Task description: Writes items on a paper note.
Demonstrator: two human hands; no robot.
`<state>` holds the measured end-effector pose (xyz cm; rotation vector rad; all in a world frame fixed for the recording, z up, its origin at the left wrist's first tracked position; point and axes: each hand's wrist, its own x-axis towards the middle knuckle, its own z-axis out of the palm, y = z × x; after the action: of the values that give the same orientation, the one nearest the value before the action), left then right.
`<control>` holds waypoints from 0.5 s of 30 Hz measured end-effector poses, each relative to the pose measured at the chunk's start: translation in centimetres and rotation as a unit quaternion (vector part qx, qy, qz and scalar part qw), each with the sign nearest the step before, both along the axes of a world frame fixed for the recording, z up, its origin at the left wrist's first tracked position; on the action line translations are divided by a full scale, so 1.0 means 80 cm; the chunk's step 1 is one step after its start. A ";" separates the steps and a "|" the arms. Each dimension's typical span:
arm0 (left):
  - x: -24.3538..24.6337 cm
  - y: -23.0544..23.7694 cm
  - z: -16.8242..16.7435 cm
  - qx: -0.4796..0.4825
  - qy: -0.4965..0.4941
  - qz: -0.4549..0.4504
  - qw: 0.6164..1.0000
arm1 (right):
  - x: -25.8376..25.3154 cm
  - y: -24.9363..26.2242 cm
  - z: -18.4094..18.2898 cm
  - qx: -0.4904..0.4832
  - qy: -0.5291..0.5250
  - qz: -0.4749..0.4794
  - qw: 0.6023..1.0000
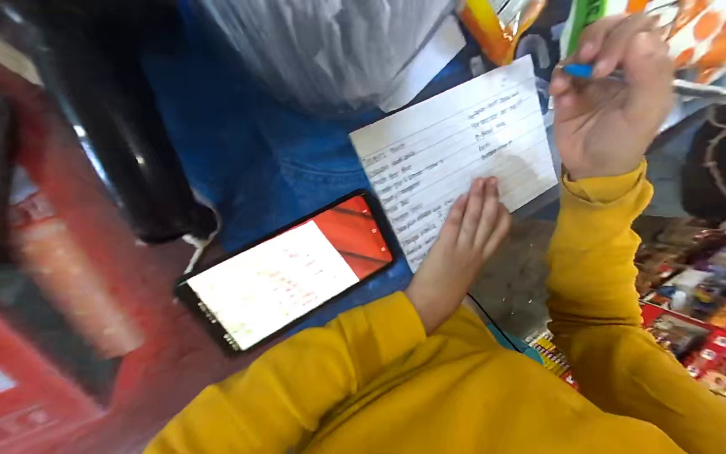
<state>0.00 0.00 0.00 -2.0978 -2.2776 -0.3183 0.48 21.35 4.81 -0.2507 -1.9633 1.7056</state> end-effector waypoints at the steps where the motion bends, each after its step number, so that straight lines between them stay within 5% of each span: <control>1: -0.001 0.000 0.001 -0.004 0.006 -0.003 1.000 | 0.006 0.007 -0.005 0.028 -0.026 -0.007 0.999; 8: -0.002 0.000 0.002 -0.012 0.031 -0.001 0.999 | -0.001 -0.007 -0.025 0.098 -0.132 -0.133 0.977; 15: -0.003 0.001 0.003 -0.014 0.052 0.000 0.999 | -0.004 -0.009 -0.031 0.138 -0.112 -0.202 0.963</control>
<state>-0.26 0.08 0.23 -2.0758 -2.2364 -0.1744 0.12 20.63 2.33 -0.7129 -2.1035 1.1710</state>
